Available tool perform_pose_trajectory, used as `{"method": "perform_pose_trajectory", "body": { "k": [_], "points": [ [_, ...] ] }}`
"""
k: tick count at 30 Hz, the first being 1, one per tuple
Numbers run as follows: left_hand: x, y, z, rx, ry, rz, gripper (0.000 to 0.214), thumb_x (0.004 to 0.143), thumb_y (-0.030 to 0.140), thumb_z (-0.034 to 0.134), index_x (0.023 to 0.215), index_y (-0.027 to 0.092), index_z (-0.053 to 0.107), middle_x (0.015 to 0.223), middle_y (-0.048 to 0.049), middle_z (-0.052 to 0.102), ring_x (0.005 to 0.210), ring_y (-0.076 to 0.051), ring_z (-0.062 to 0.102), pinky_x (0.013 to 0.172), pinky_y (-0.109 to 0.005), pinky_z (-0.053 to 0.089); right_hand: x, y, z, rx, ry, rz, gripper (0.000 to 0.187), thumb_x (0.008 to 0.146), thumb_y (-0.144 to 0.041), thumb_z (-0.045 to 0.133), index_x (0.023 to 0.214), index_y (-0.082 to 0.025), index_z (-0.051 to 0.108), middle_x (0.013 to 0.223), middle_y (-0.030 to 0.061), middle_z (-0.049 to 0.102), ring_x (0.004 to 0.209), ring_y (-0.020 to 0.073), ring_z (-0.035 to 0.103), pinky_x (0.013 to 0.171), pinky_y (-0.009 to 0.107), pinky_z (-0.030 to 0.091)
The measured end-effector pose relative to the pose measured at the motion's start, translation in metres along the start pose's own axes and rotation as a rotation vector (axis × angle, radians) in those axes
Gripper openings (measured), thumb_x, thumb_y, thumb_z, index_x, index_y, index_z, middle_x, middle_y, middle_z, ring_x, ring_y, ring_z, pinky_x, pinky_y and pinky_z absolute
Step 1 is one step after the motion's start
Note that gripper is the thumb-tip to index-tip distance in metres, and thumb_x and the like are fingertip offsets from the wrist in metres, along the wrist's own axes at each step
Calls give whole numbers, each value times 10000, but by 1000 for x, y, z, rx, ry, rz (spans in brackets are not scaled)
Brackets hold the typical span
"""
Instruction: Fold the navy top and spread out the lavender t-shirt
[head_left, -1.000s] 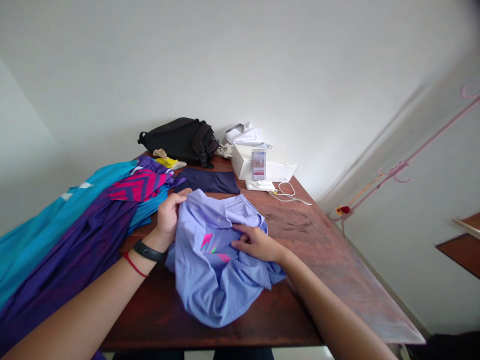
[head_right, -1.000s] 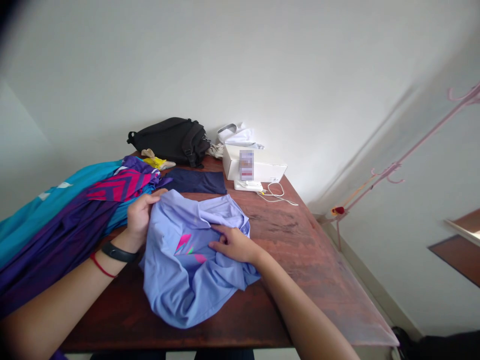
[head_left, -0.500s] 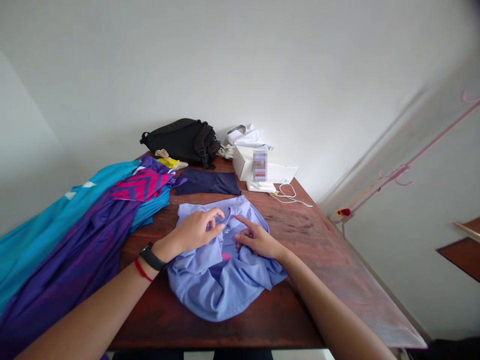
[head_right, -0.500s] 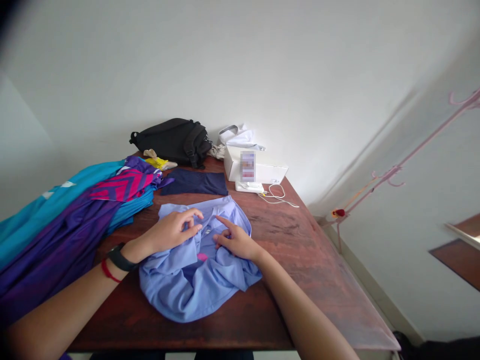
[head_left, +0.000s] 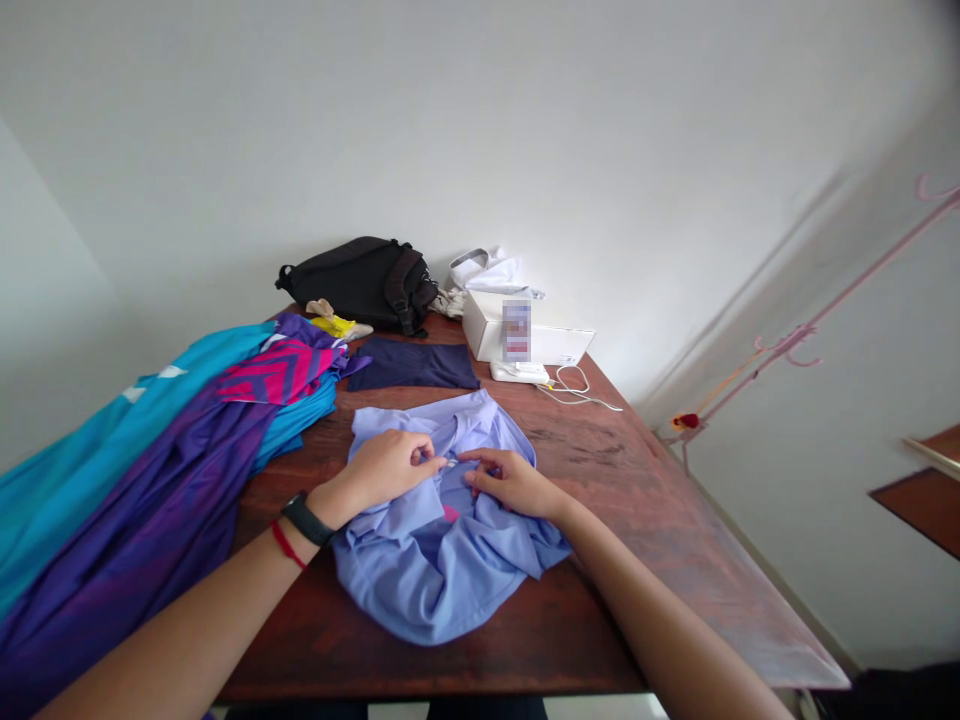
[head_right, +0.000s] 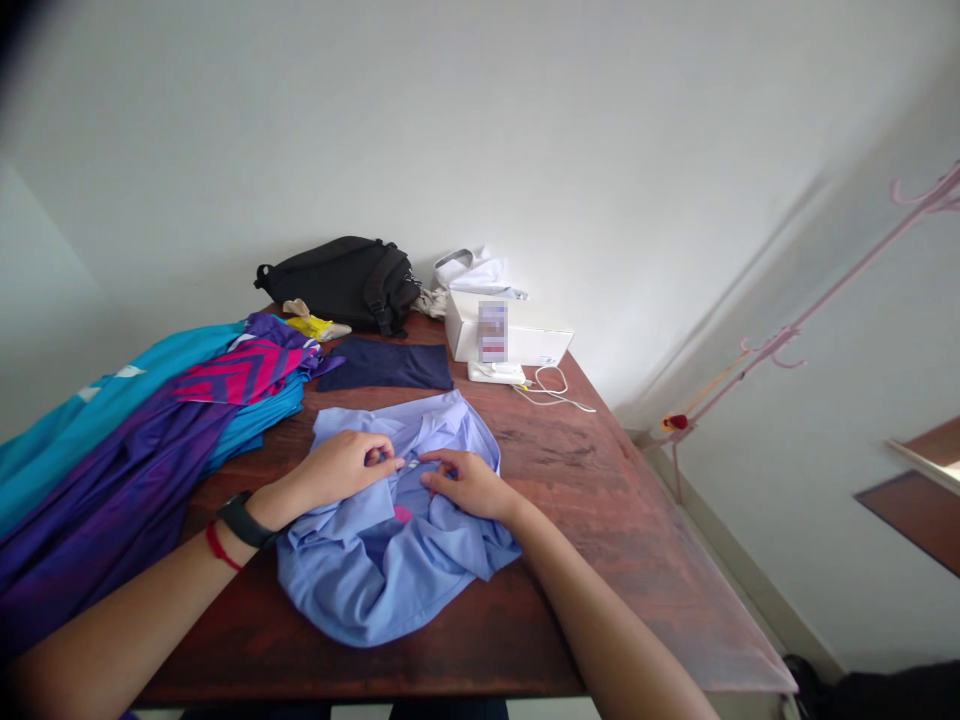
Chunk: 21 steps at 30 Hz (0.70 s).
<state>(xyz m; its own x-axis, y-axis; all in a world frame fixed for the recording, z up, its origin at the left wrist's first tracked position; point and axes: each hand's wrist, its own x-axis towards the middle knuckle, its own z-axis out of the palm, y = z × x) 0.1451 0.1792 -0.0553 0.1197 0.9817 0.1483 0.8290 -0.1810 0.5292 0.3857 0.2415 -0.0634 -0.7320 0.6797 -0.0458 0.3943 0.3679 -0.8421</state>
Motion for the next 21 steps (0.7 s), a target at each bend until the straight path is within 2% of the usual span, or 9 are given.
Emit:
{"method": "perform_pose_trajectory", "body": {
  "k": [5, 10, 14, 21],
  "points": [
    [1, -4, 3, 50, 29, 52, 354, 891, 522, 617, 726, 211, 593, 700, -20, 647, 642, -193, 586, 586, -292, 315, 0, 2, 1, -10, 8, -14, 448, 937, -475, 631, 1277, -189, 688, 724, 15, 664, 593, 127, 523, 569, 246, 424],
    [0, -8, 5, 56, 114, 155, 355, 878, 523, 641, 761, 209, 521, 852, -41, 620, 795, -210, 586, 702, -299, 390, 1, 3, 1, -26, 6, -42, 432, 933, -470, 641, 1255, -189, 701, 726, 13, 662, 612, 131, 535, 604, 253, 433],
    [-1, -11, 7, 47, 90, 143, 379, 875, 539, 636, 751, 214, 486, 850, -34, 592, 773, -205, 565, 670, -304, 370, 1, 4, 1, -20, 10, -26, 443, 931, -493, 640, 1251, -193, 702, 728, 12, 665, 574, 122, 519, 577, 249, 418],
    [1, -13, 8, 48, 77, 149, 324, 852, 441, 655, 715, 215, 468, 800, -20, 577, 736, -191, 543, 650, -298, 348, -1, 1, 1, -12, 2, -1, 438, 940, -498, 626, 1252, -201, 704, 713, 9, 659, 530, 111, 506, 550, 244, 409]
  ]
}}
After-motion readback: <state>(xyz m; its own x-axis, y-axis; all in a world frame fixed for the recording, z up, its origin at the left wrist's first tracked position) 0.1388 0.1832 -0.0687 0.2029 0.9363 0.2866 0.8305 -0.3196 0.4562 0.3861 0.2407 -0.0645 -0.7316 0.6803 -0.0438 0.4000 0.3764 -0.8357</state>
